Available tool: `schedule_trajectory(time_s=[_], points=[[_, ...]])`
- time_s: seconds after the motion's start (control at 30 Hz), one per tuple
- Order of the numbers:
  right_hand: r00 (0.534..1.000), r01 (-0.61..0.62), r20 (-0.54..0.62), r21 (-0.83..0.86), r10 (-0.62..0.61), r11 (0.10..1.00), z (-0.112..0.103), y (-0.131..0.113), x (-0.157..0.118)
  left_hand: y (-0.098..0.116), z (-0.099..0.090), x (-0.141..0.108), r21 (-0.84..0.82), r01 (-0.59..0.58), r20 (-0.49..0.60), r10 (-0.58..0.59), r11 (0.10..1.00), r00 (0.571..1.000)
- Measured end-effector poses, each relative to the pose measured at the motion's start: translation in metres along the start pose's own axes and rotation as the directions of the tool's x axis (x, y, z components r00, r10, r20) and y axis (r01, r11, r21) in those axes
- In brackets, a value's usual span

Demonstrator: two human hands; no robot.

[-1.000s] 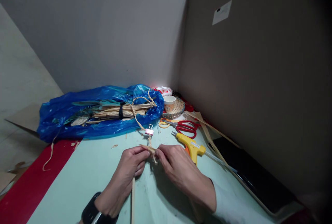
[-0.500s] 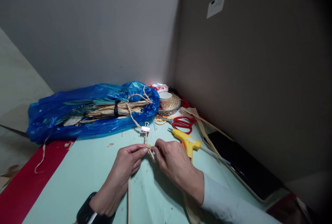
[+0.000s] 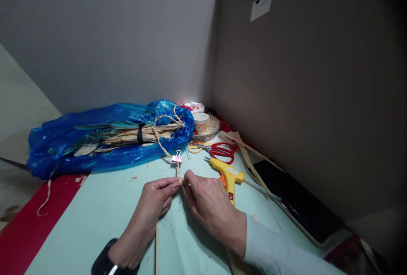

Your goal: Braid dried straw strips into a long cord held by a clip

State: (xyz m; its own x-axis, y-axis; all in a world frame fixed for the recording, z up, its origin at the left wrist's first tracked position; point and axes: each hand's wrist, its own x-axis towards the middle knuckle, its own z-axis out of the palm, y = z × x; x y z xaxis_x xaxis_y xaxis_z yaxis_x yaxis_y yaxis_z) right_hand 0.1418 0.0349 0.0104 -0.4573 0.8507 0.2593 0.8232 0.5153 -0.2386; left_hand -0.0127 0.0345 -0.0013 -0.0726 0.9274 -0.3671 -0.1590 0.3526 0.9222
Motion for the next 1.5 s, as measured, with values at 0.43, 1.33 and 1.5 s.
schedule_trajectory(time_s=[0.43, 1.33, 1.5], points=[[0.999, -0.019, -0.030, 0.039, 0.021, 0.999, 0.001, -0.003, 0.000, 0.002, 0.003, -0.001, 0.005, 0.006, -0.014, -0.006, 1.000, 1.000], [0.994, 0.000, 0.102, 0.266, -0.028, 0.964, -0.008, 0.002, 0.001, 0.000, 0.005, -0.003, -0.082, -0.054, -0.027, 0.052, 0.995, 0.998], [0.994, -0.057, 0.109, 0.299, 0.026, 0.953, -0.025, 0.013, 0.008, 0.000, 0.004, -0.003, -0.066, -0.056, 0.004, 0.057, 0.996, 0.998]])
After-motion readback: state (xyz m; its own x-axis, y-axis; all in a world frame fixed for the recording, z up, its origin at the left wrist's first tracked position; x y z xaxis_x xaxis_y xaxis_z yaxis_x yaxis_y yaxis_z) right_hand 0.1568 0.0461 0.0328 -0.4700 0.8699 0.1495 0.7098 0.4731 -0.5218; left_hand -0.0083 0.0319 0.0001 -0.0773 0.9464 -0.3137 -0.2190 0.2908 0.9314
